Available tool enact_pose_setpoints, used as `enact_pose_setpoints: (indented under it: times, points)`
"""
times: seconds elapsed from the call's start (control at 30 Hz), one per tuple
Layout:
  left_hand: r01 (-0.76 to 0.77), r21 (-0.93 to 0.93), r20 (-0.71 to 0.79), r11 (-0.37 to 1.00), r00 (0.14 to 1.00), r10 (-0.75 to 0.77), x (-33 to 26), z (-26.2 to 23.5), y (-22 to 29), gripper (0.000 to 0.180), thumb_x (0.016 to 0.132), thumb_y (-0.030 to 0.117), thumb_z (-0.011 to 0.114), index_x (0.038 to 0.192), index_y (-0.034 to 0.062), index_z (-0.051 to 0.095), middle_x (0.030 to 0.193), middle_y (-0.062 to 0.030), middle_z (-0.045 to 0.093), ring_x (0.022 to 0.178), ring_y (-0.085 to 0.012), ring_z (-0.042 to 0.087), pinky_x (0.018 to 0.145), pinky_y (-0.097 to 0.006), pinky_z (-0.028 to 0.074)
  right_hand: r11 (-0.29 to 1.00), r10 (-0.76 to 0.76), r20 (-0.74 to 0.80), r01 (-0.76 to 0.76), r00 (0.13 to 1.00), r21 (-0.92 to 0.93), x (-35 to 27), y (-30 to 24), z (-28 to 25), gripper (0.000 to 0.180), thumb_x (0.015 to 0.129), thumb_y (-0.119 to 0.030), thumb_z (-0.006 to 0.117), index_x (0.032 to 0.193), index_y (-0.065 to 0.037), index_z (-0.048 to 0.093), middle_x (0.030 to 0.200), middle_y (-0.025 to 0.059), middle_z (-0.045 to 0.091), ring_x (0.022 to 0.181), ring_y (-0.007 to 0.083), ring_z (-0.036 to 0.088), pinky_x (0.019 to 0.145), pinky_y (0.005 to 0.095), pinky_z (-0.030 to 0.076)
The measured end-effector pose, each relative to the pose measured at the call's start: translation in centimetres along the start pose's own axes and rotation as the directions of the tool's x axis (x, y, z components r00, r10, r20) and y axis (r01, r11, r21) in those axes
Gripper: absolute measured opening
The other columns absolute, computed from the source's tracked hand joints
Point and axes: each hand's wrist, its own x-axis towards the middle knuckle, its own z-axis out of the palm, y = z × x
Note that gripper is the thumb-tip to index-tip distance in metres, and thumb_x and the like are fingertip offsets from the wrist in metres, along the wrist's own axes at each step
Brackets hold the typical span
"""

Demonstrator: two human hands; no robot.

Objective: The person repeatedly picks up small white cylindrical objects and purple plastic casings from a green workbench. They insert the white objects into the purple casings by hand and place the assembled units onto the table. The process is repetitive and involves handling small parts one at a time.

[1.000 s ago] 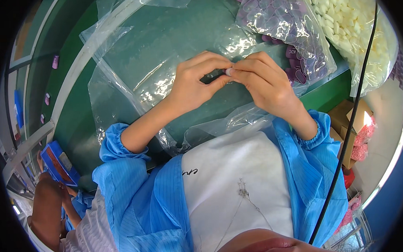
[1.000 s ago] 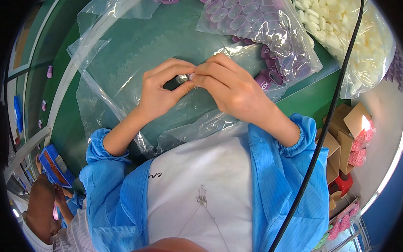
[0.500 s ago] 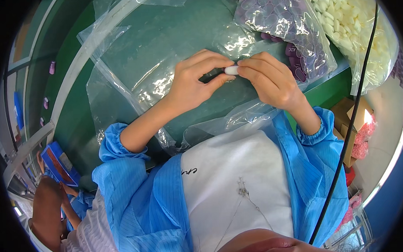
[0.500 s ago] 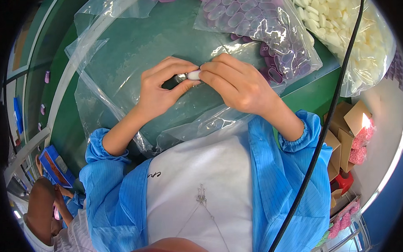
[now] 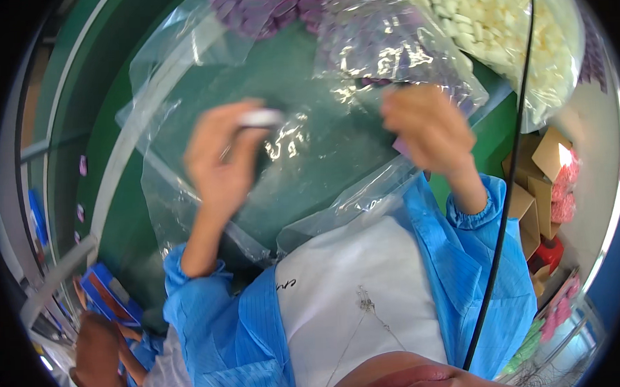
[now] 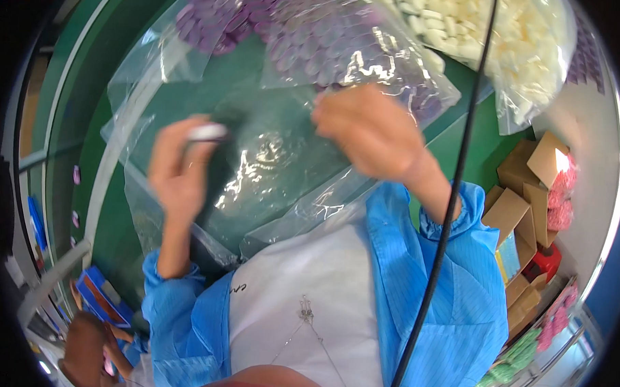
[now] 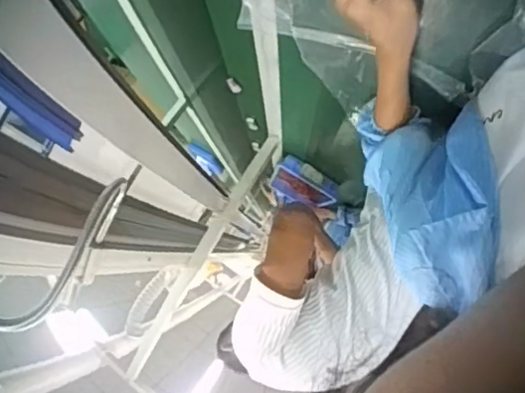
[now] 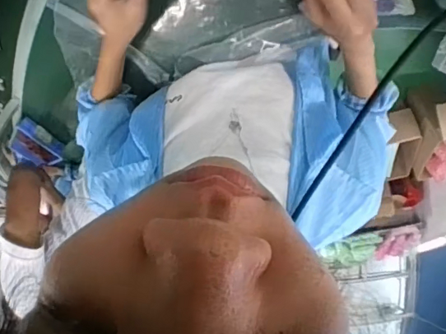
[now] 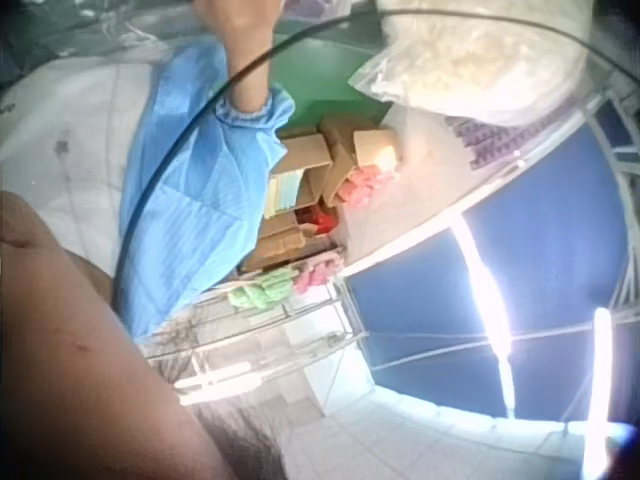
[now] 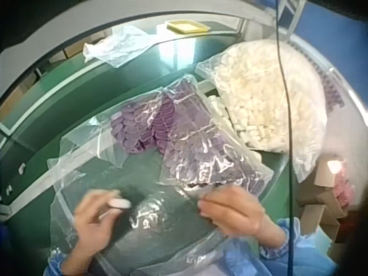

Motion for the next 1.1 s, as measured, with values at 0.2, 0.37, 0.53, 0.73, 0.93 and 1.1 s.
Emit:
enact_pose_setpoints:
  times: [0.2, 0.37, 0.53, 0.73, 0.93, 1.1]
  points:
    - [0.286, 0.413, -0.316, 0.865, 0.935, -0.159, 3.4, -18.6, -17.4, 0.033, 0.104, 0.016, 0.054, 0.135, 0.0075, 0.064, 0.123, -0.0136, 0.066, 0.109, -0.0203, 0.064, 0.097, -0.032, 0.047, 0.660, 0.661, -0.155, -0.667, 0.734, -0.346, -0.7, 9.8, -7.3, 0.013, 0.089, -0.014, 0.073, 0.093, -0.001, 0.074, 0.089, 0.0151, 0.073, 0.078, 0.0244, 0.071, 0.071, 0.0333, 0.055]
    - [0.358, 0.571, -0.230, 0.739, 0.933, -0.275, 1.2, -23.4, -32.0, 0.038, 0.104, 0.025, 0.052, 0.139, 0.0163, 0.063, 0.137, -0.0185, 0.056, 0.124, -0.0316, 0.055, 0.106, -0.040, 0.041, 0.468, 0.819, 0.033, -0.633, 0.573, -0.616, -0.9, 14.8, -5.3, 0.035, 0.087, -0.036, 0.073, 0.088, -0.001, 0.074, 0.082, 0.0195, 0.071, 0.081, 0.0348, 0.071, 0.073, 0.0421, 0.055]
    - [0.225, 0.697, -0.522, 0.681, 0.810, 0.267, 6.2, -13.8, -19.9, 0.033, 0.096, 0.022, 0.062, 0.127, 0.0155, 0.071, 0.131, -0.0151, 0.060, 0.115, -0.0320, 0.055, 0.104, -0.043, 0.041, 0.475, 0.766, -0.008, -0.573, 0.643, -0.668, -2.1, 14.4, -5.2, 0.024, 0.086, -0.022, 0.071, 0.095, -0.001, 0.073, 0.084, 0.0196, 0.072, 0.080, 0.0376, 0.070, 0.074, 0.0438, 0.053]
    - [-0.419, 0.361, 0.055, 0.834, 0.902, 0.429, 10.5, 2.5, -1.2, 0.025, 0.076, 0.013, 0.082, 0.101, 0.0137, 0.076, 0.118, -0.0037, 0.065, 0.104, -0.0283, 0.058, 0.091, -0.039, 0.049, 0.603, 0.734, 0.124, -0.558, 0.667, -0.570, -0.9, 13.8, -4.6, 0.014, 0.085, -0.012, 0.064, 0.089, 0.000, 0.068, 0.084, 0.0206, 0.070, 0.082, 0.0408, 0.067, 0.076, 0.0486, 0.053]
    - [-0.528, 0.405, 0.134, 0.747, 0.842, 0.522, 13.8, 6.1, -1.9, 0.023, 0.072, 0.010, 0.082, 0.092, 0.0084, 0.071, 0.115, -0.0052, 0.064, 0.105, -0.0310, 0.058, 0.090, -0.042, 0.050, 0.667, 0.695, 0.118, -0.575, 0.709, -0.473, -1.0, 14.0, -5.3, 0.011, 0.084, -0.010, 0.066, 0.086, 0.000, 0.065, 0.087, 0.0197, 0.070, 0.080, 0.0421, 0.066, 0.075, 0.0495, 0.052]
    - [-0.279, 0.208, 0.080, 0.937, 0.960, 0.268, 7.9, 1.8, 0.1, 0.023, 0.072, 0.001, 0.082, 0.088, 0.0033, 0.065, 0.099, -0.0076, 0.071, 0.094, -0.0261, 0.067, 0.085, -0.036, 0.053, 0.743, 0.443, -0.250, -0.509, 0.861, -0.434, 0.1, 9.0, -4.4, 0.010, 0.083, -0.003, 0.070, 0.092, -0.002, 0.067, 0.096, 0.0116, 0.070, 0.076, 0.0303, 0.067, 0.070, 0.0383, 0.053]
